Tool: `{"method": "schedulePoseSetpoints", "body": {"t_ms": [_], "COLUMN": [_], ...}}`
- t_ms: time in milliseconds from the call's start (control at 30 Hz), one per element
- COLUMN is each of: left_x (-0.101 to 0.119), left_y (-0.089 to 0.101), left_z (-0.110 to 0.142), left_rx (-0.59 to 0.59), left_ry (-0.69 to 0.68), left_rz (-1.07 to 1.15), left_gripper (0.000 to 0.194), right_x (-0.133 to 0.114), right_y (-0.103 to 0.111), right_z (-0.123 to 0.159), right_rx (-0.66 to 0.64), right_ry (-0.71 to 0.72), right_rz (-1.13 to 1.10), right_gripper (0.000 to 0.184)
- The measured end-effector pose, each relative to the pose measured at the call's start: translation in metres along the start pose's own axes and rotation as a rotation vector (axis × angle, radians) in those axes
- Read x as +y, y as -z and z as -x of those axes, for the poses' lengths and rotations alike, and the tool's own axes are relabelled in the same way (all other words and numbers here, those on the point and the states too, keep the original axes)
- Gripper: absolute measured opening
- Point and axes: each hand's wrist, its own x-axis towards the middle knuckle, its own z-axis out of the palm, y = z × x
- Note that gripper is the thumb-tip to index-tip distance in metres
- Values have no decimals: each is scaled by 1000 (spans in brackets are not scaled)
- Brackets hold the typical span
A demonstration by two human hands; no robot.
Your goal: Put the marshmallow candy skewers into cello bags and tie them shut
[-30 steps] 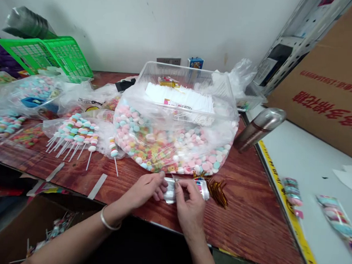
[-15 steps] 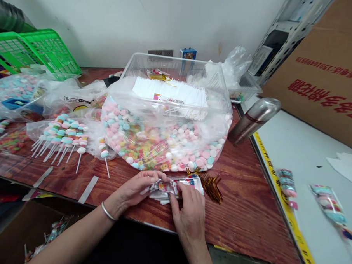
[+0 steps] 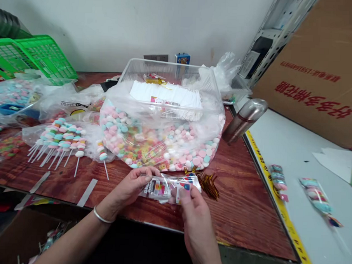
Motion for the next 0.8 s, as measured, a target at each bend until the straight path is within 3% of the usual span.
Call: {"method": "schedulePoseSetpoints", "body": {"t_ms": [67,133,200,233,267,367,433,633,800], "left_x": [1,0,-3,-5,-7,-8,-7,-15,-27], "left_y": [-6,-15,-27,-35,-42,-60,-64,-52,-54], "left_z": [4,9,13,15,16,18,16,11,7], "left_rx": [-40,-162,-282,-277,-208,174,315,349,352], "left_ry": [-12,28,75,68,35,-87,-94,-63,-64], "left_rz": [41,104,54,4,-32,2,42,128,376], "left_gripper": [24,42,59,59,54,34,28,33,38], "right_x": [2,3,0,-1,-3,-7,-7,-4,-6], "right_y": [-4,-6,-9,-11,-12,-13,-11,-6,-2], "right_z": [1,2,3,5,7,16,22,26,26], "right_rx": [64,128,152,153,153,179,198,174,144], "right_ry": [70,156,223,253,282,373,446,589,538], "right_rz": [26,3,-3,28,86,364,522,779,738], "right_gripper": [32,29,26,25,24,23,23,30,44]}}
